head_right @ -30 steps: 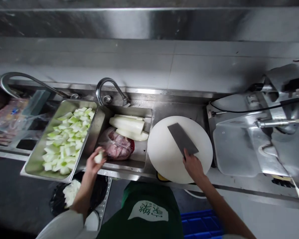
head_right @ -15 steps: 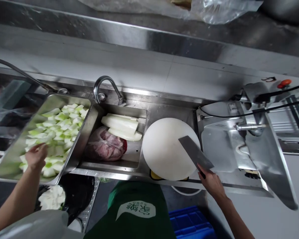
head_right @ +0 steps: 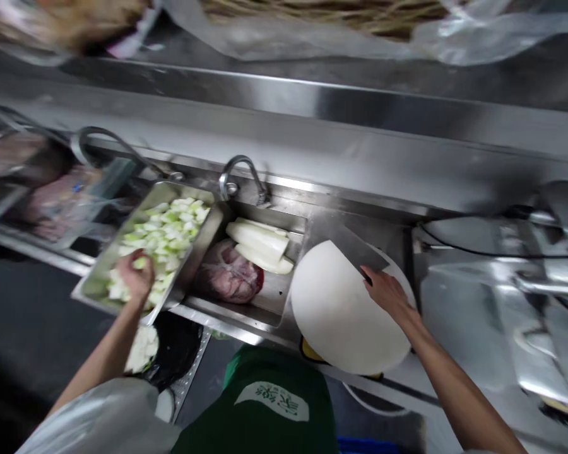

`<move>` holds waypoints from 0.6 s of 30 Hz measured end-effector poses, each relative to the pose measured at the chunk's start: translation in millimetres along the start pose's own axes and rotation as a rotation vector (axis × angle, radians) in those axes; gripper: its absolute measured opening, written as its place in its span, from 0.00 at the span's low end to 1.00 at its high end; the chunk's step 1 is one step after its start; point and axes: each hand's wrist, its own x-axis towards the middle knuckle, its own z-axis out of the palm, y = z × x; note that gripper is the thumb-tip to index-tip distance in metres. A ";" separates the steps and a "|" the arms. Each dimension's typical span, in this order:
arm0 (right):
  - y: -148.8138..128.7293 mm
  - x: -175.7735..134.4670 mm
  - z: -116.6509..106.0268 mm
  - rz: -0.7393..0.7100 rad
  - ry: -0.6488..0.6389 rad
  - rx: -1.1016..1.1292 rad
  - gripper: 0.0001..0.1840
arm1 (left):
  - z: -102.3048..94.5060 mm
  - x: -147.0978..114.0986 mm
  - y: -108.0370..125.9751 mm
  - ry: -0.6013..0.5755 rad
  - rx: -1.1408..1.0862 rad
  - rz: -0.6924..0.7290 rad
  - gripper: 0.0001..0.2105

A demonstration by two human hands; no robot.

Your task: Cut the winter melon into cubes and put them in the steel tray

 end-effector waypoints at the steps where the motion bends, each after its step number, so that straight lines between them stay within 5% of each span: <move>1: -9.8 4.7 3.6 -0.023 0.008 0.003 0.25 | 8.1 -9.0 12.7 -0.024 -0.004 0.012 0.11; 6: -38.1 -17.3 34.8 -0.072 0.018 -0.005 0.20 | 91.6 -24.0 76.8 -0.243 -0.376 -0.057 0.14; 12: -36.8 -89.4 84.5 0.087 -0.049 0.102 0.18 | 177.1 41.6 169.8 -0.230 -0.878 -0.443 0.18; 15: -36.2 -119.7 105.7 0.212 -0.048 0.217 0.21 | 202.3 41.5 206.4 -0.235 -0.881 -0.341 0.17; 18: -40.5 -138.5 117.8 0.319 -0.034 0.322 0.22 | 229.7 13.8 231.9 -0.418 -0.898 -0.151 0.13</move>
